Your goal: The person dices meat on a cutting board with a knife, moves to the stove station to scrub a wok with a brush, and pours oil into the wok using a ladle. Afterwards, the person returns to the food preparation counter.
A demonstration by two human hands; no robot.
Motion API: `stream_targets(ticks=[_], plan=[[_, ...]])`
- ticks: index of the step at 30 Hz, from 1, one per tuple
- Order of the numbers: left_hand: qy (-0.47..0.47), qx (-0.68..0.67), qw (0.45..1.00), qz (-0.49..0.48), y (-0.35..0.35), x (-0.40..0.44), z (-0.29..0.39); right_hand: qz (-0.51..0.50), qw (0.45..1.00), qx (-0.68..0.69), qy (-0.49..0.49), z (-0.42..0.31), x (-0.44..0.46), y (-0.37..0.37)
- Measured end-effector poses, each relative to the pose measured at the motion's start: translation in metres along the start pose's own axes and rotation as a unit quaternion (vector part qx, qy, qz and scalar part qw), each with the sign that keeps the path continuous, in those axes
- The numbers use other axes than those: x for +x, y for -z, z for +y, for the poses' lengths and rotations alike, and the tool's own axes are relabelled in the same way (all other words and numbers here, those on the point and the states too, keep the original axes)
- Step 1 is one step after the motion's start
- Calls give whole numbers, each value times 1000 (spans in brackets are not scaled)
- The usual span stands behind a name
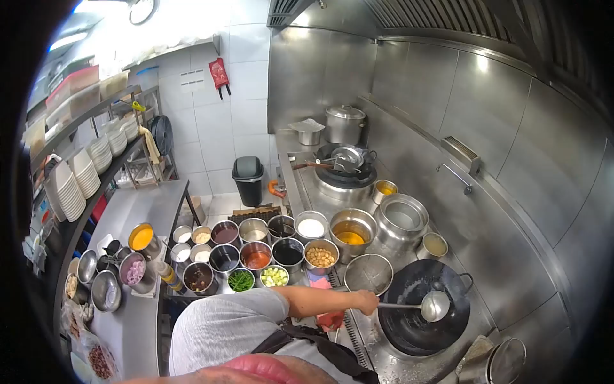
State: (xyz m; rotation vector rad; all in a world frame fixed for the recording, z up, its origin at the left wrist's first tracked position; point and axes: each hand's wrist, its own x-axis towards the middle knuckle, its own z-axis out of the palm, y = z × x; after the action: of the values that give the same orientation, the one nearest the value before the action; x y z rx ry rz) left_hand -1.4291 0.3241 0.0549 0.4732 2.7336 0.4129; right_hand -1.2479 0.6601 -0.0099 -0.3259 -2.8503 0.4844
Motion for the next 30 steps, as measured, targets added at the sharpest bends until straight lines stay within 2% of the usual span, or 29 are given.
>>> stream_targets(ticks=[1, 2, 5, 6, 7, 8, 9, 10, 11, 12, 13, 14, 15, 16, 17, 18, 20, 22, 23, 25, 26, 27, 29, 30], plan=[[-12, 71, 997, 18, 12, -6, 0, 18, 1000, 12, -2, -4, -5, -3], [-19, 68, 997, 16, 13, -5, 1, 40, 999, 29, -5, -9, -10, -6], [24, 68, 990, 120, -6, 1, 2, 141, 985, 94, 18, -19, -29, -13], [34, 65, 985, 157, -12, -2, 1, 214, 968, 115, 62, -19, -35, -16], [12, 111, 983, 143, -6, -9, 0, 293, 941, 123, 119, -17, -41, -19], [9, 117, 983, 141, -6, -5, -6, 328, 926, 116, 147, -9, -47, -15], [-27, 148, 979, 141, -3, -3, -15, 154, 973, 75, 157, 27, -60, 3], [-70, 140, 974, 163, -17, 16, -37, 15, 965, 190, -178, 88, -79, -36], [-78, 131, 982, 110, 10, 8, -35, -188, 899, 258, -300, 154, -78, -61], [-72, 137, 987, 47, 37, 2, -32, -74, 891, 380, -238, 150, -88, -48], [-44, 131, 990, 5, 75, -15, -19, -46, 771, 540, -334, 122, -76, -26], [-75, 187, 979, -40, 98, -20, -18, 17, 740, 579, -341, 80, -65, 4], [-50, 180, 981, -49, 122, -32, -8, 37, 729, 588, -349, 51, -55, 27], [-18, 152, 987, -44, 135, -36, -4, 7, 750, 575, -326, 29, -43, 49], [-23, 176, 982, -64, 146, -40, 2, 73, 736, 596, -311, -15, -25, 72], [-50, 180, 980, -69, 152, -44, 0, 66, 753, 613, -232, -9, -8, 63], [-85, 185, 976, -73, 165, -46, 8, 75, 780, 589, -195, -54, 43, 78], [-70, 203, 971, -104, 180, -51, 20, -25, 874, 472, -113, -61, 99, 62], [-75, 205, 970, -106, 184, -48, 23, -77, 896, 430, -77, -74, 126, 54], [-86, 204, 966, -133, 191, -40, 25, -162, 967, 185, 68, -95, 176, 31], [-87, 203, 967, -131, 193, -36, 22, -191, 971, 48, 138, -101, 201, 19], [-114, 185, 968, -124, 193, -33, 16, -191, 970, 46, 140, -103, 231, 15], [-137, 170, 969, -116, 194, -23, 7, -207, 954, -168, 137, -113, 279, 11], [-121, 160, 972, -119, 193, -16, 2, -206, 953, -171, 143, -125, 285, 18]])
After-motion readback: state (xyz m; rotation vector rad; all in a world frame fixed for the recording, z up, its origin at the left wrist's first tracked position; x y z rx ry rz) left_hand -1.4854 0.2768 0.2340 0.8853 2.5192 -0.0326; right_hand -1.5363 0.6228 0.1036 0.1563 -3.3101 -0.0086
